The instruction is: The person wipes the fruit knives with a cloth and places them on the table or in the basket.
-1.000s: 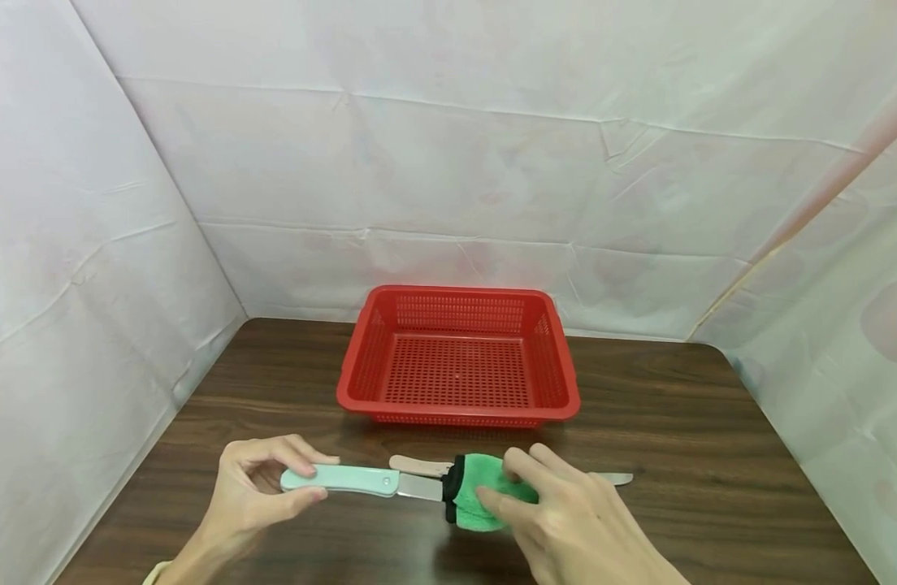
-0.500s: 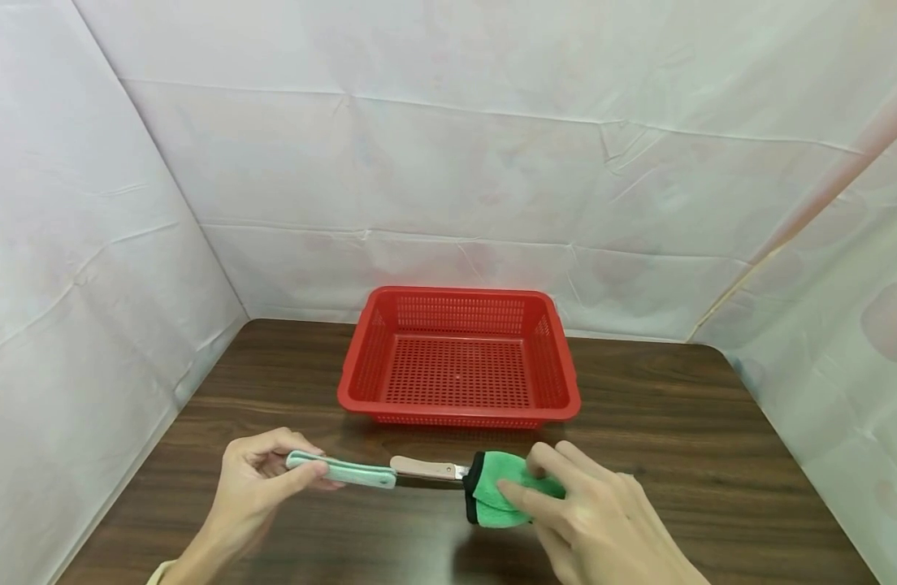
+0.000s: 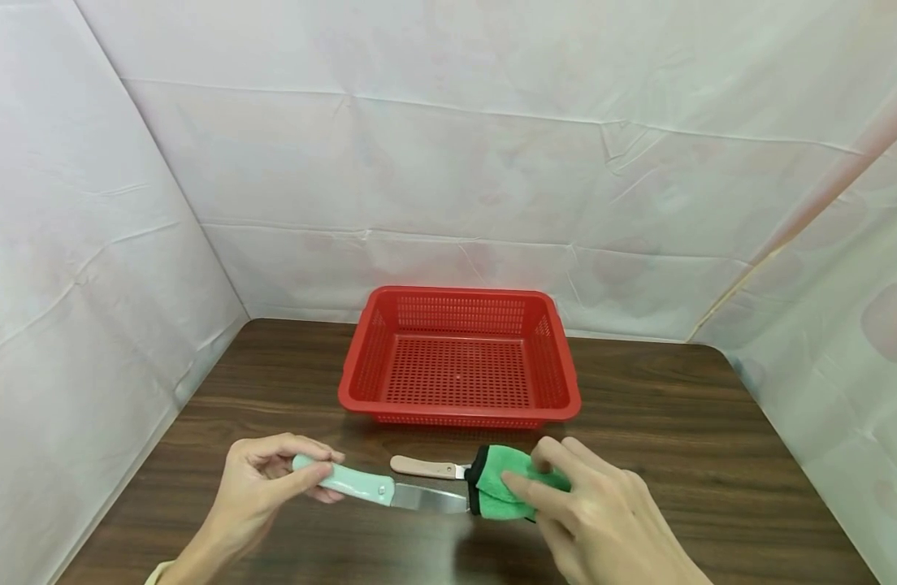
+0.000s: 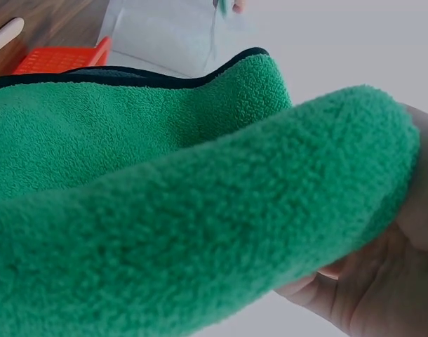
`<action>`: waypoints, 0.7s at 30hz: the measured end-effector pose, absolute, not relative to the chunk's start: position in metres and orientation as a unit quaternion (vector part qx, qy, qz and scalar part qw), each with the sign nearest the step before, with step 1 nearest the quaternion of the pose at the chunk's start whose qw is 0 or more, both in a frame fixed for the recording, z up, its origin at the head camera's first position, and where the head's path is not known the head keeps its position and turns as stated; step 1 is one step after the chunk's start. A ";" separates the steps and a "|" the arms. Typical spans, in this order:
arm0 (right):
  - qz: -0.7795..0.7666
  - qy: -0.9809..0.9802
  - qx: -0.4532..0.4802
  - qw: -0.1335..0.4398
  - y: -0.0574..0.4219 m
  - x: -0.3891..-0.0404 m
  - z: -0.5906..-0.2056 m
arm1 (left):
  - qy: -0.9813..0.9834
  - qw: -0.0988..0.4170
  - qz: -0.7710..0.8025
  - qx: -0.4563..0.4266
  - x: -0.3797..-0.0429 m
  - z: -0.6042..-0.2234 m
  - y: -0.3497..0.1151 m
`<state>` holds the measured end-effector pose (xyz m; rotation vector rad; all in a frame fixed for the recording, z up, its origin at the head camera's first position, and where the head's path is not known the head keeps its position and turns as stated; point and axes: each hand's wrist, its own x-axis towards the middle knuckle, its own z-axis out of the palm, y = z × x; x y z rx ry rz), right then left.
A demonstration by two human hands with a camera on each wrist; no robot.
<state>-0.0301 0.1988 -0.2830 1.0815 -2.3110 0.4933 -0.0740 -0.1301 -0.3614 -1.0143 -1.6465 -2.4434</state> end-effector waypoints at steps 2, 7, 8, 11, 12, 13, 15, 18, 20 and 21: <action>0.183 -0.861 0.395 0.262 0.199 -0.030 -0.283 | -0.524 -0.005 -0.785 -0.330 -0.074 -0.363 -0.131; 0.176 -0.870 0.377 0.263 0.200 -0.030 -0.283 | -0.518 -0.047 -0.789 -0.328 -0.076 -0.366 -0.134; 0.174 -0.871 0.375 0.267 0.200 -0.030 -0.283 | -0.517 -0.054 -0.789 -0.327 -0.076 -0.367 -0.134; 0.180 -0.865 0.374 0.282 0.198 -0.031 -0.282 | -0.512 -0.069 -0.791 -0.327 -0.076 -0.369 -0.134; 0.186 -0.860 0.375 0.291 0.197 -0.032 -0.282 | -0.510 -0.073 -0.792 -0.328 -0.076 -0.369 -0.134; 0.186 -0.858 0.374 0.300 0.196 -0.032 -0.281 | -0.509 -0.077 -0.792 -0.328 -0.076 -0.369 -0.133; 0.189 -0.852 0.373 0.315 0.194 -0.033 -0.279 | -0.505 -0.079 -0.793 -0.332 -0.076 -0.370 -0.131; 0.196 -0.847 0.377 0.318 0.188 -0.035 -0.275 | -0.522 -0.064 -0.786 -0.326 -0.076 -0.369 -0.128; 0.198 -0.843 0.386 0.320 0.184 -0.036 -0.272 | -0.535 -0.051 -0.780 -0.320 -0.076 -0.368 -0.126; 0.198 -0.838 0.393 0.324 0.181 -0.037 -0.271 | -0.543 -0.045 -0.776 -0.317 -0.076 -0.368 -0.126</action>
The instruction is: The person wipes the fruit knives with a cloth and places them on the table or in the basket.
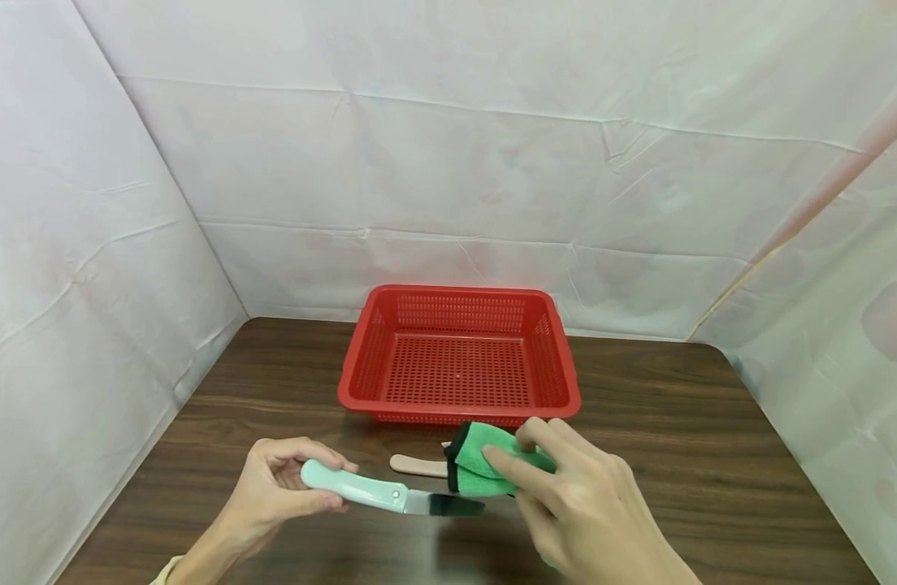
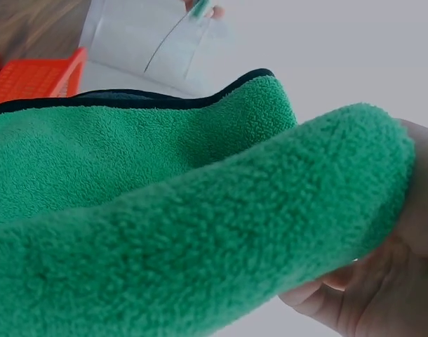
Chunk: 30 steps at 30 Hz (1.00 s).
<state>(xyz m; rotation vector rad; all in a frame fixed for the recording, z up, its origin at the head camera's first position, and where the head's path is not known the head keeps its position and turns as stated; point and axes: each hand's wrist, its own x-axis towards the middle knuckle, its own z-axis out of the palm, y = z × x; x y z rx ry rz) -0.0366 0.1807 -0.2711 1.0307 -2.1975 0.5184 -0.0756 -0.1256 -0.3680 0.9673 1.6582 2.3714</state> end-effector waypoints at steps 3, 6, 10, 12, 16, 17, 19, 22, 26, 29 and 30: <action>0.198 -0.815 0.425 0.342 0.172 -0.039 -0.269 | 0.553 0.040 0.771 0.313 -0.075 -0.366 -0.123; 0.197 -0.800 0.450 0.345 0.164 -0.041 -0.270 | 0.552 0.039 0.770 0.318 -0.074 -0.365 -0.120; 0.208 -0.826 0.448 0.270 0.159 -0.037 -0.273 | 0.548 0.034 0.769 0.327 -0.074 -0.363 -0.118; 0.218 -0.839 0.444 0.225 0.157 -0.034 -0.275 | 0.546 0.031 0.769 0.331 -0.074 -0.362 -0.117; 0.213 -0.859 0.434 0.165 0.155 -0.030 -0.277 | 0.548 0.028 0.772 0.323 -0.073 -0.360 -0.116; 0.209 -0.862 0.435 0.156 0.155 -0.030 -0.277 | 0.547 0.027 0.773 0.321 -0.073 -0.360 -0.116; 0.192 -0.871 0.431 0.142 0.154 -0.028 -0.277 | 0.543 0.026 0.777 0.317 -0.072 -0.359 -0.116; 0.180 -0.873 0.431 0.138 0.154 -0.027 -0.278 | 0.533 0.019 0.782 0.322 -0.071 -0.358 -0.116; 0.174 -0.876 0.426 0.141 0.155 -0.028 -0.279 | 0.523 0.009 0.787 0.326 -0.071 -0.356 -0.116; 0.169 -0.880 0.421 0.139 0.157 -0.028 -0.280 | 0.511 0.005 0.793 0.332 -0.071 -0.356 -0.117; 0.168 -0.881 0.420 0.137 0.158 -0.028 -0.280 | 0.507 0.004 0.794 0.336 -0.071 -0.356 -0.117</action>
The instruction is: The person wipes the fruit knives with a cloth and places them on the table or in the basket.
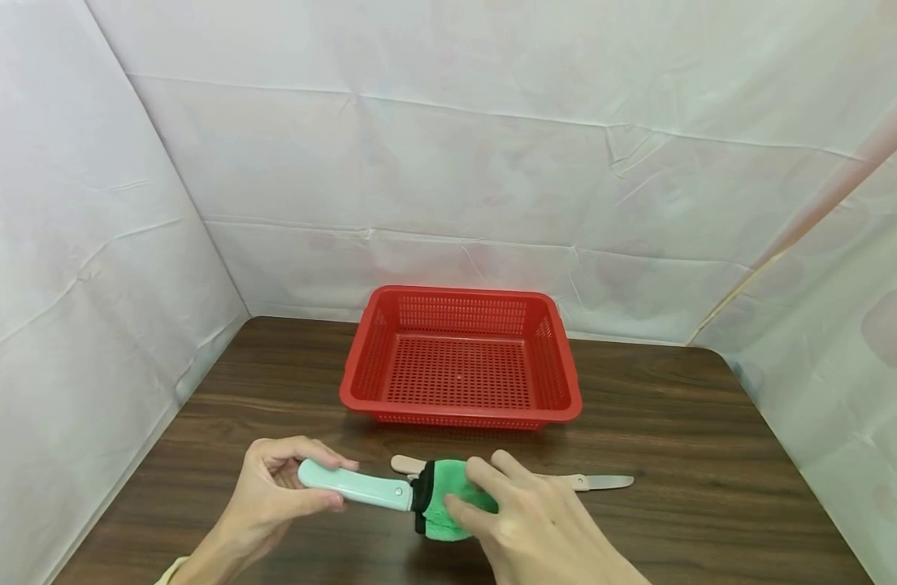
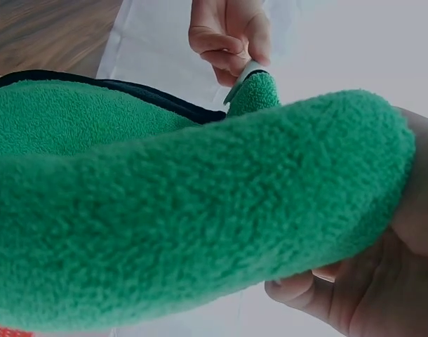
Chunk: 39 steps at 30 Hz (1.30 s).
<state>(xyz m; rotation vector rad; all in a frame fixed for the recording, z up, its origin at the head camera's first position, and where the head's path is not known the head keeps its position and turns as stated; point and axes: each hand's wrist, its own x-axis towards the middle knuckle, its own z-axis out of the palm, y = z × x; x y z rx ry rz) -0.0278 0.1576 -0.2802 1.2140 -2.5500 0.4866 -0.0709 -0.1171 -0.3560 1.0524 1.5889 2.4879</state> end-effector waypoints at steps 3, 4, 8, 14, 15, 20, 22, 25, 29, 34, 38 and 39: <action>0.166 -0.879 0.423 0.143 0.162 -0.028 -0.282 | 0.499 0.006 0.797 0.341 -0.071 -0.357 -0.118; 0.163 -0.878 0.426 0.145 0.164 -0.028 -0.283 | 0.497 0.007 0.797 0.343 -0.071 -0.357 -0.118; 0.153 -0.878 0.426 0.152 0.173 -0.026 -0.286 | 0.496 0.009 0.798 0.342 -0.072 -0.358 -0.119; 0.156 -0.879 0.418 0.168 0.180 -0.025 -0.289 | 0.481 0.011 0.804 0.349 -0.073 -0.359 -0.124; 0.155 -0.877 0.421 0.173 0.181 -0.025 -0.289 | 0.478 0.013 0.806 0.350 -0.073 -0.359 -0.124; 0.171 -0.871 0.425 0.179 0.181 -0.026 -0.291 | 0.474 0.017 0.807 0.351 -0.073 -0.359 -0.125; 0.182 -0.869 0.422 0.185 0.181 -0.027 -0.290 | 0.476 0.018 0.807 0.350 -0.072 -0.359 -0.125; 0.202 -0.856 0.430 0.206 0.180 -0.028 -0.289 | 0.480 0.017 0.804 0.351 -0.072 -0.359 -0.125; 0.212 -0.859 0.418 0.205 0.177 -0.027 -0.283 | 0.491 0.010 0.795 0.355 -0.072 -0.359 -0.124; 0.200 -0.861 0.416 0.212 0.172 -0.028 -0.277 | 0.506 0.007 0.786 0.354 -0.071 -0.357 -0.122; 0.207 -0.861 0.418 0.204 0.167 -0.028 -0.274 | 0.507 0.010 0.786 0.354 -0.072 -0.356 -0.119; 0.213 -0.860 0.418 0.202 0.165 -0.028 -0.274 | 0.508 0.011 0.786 0.353 -0.072 -0.356 -0.119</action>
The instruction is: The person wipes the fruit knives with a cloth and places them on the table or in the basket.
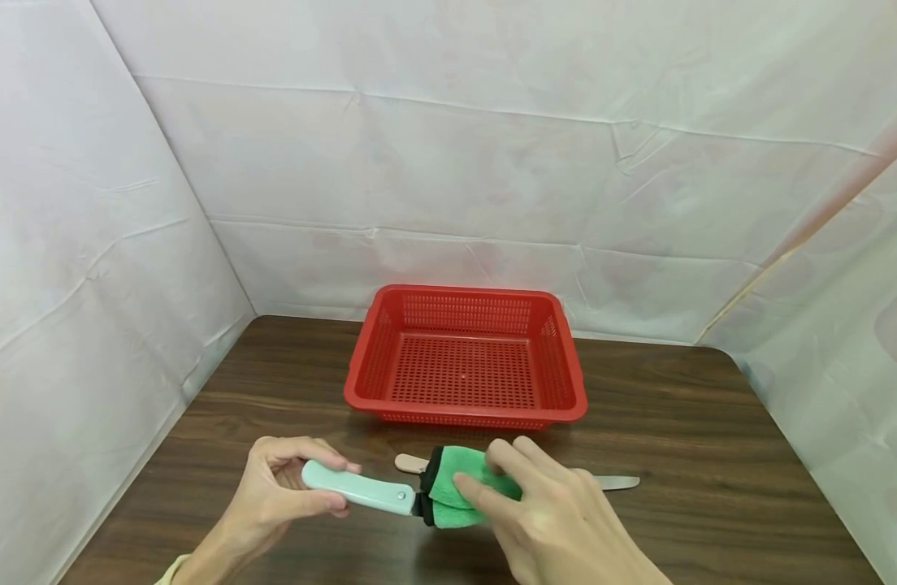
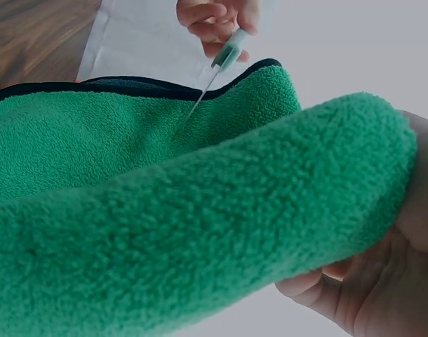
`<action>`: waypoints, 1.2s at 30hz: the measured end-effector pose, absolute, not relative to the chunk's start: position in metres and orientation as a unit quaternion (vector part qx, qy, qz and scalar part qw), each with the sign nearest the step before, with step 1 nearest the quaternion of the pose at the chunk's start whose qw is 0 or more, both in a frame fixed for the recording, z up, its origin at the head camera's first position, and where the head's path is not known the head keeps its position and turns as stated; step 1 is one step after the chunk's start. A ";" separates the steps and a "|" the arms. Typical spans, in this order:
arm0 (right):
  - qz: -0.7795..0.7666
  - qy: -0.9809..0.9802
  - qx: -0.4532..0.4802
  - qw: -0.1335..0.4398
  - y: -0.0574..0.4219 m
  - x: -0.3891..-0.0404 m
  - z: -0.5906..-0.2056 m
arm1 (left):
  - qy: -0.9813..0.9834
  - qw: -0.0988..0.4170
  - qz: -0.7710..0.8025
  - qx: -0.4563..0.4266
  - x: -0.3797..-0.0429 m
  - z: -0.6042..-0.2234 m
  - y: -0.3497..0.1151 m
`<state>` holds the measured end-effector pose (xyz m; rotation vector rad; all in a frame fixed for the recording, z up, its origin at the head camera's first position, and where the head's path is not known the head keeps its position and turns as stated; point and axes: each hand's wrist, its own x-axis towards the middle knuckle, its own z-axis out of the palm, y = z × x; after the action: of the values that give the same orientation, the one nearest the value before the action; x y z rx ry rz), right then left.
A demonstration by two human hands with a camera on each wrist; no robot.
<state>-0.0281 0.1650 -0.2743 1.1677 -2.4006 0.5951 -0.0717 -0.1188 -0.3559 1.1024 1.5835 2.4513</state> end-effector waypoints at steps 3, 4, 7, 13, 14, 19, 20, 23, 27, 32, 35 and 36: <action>0.230 -0.857 0.421 0.190 0.161 -0.028 -0.275 | 0.503 0.015 0.788 0.354 -0.072 -0.356 -0.117; 0.225 -0.857 0.422 0.193 0.160 -0.028 -0.275 | 0.502 0.017 0.789 0.353 -0.072 -0.356 -0.116; 0.214 -0.855 0.432 0.189 0.158 -0.029 -0.275 | 0.501 0.015 0.788 0.357 -0.072 -0.356 -0.115; 0.179 -0.858 0.444 0.187 0.156 -0.029 -0.278 | 0.505 0.002 0.785 0.360 -0.073 -0.355 -0.114; 0.175 -0.859 0.444 0.185 0.156 -0.029 -0.278 | 0.506 0.000 0.785 0.357 -0.073 -0.355 -0.114; 0.174 -0.863 0.445 0.165 0.158 -0.028 -0.280 | 0.505 -0.002 0.790 0.347 -0.072 -0.354 -0.115; 0.176 -0.862 0.446 0.164 0.158 -0.028 -0.281 | 0.503 -0.001 0.792 0.345 -0.072 -0.354 -0.115; 0.178 -0.861 0.447 0.163 0.160 -0.029 -0.282 | 0.494 -0.003 0.798 0.344 -0.072 -0.355 -0.116; 0.177 -0.859 0.448 0.173 0.165 -0.029 -0.284 | 0.480 -0.002 0.807 0.343 -0.072 -0.356 -0.118; 0.167 -0.867 0.435 0.177 0.172 -0.028 -0.285 | 0.463 0.004 0.816 0.346 -0.073 -0.358 -0.124; 0.175 -0.867 0.431 0.179 0.176 -0.028 -0.286 | 0.462 0.010 0.817 0.344 -0.074 -0.359 -0.128; 0.173 -0.869 0.428 0.178 0.176 -0.027 -0.286 | 0.464 0.012 0.817 0.342 -0.073 -0.359 -0.129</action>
<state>-0.0274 0.1764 -0.2865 1.2107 -2.4587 0.4886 -0.0734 -0.1287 -0.3594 1.0669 1.4460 2.5484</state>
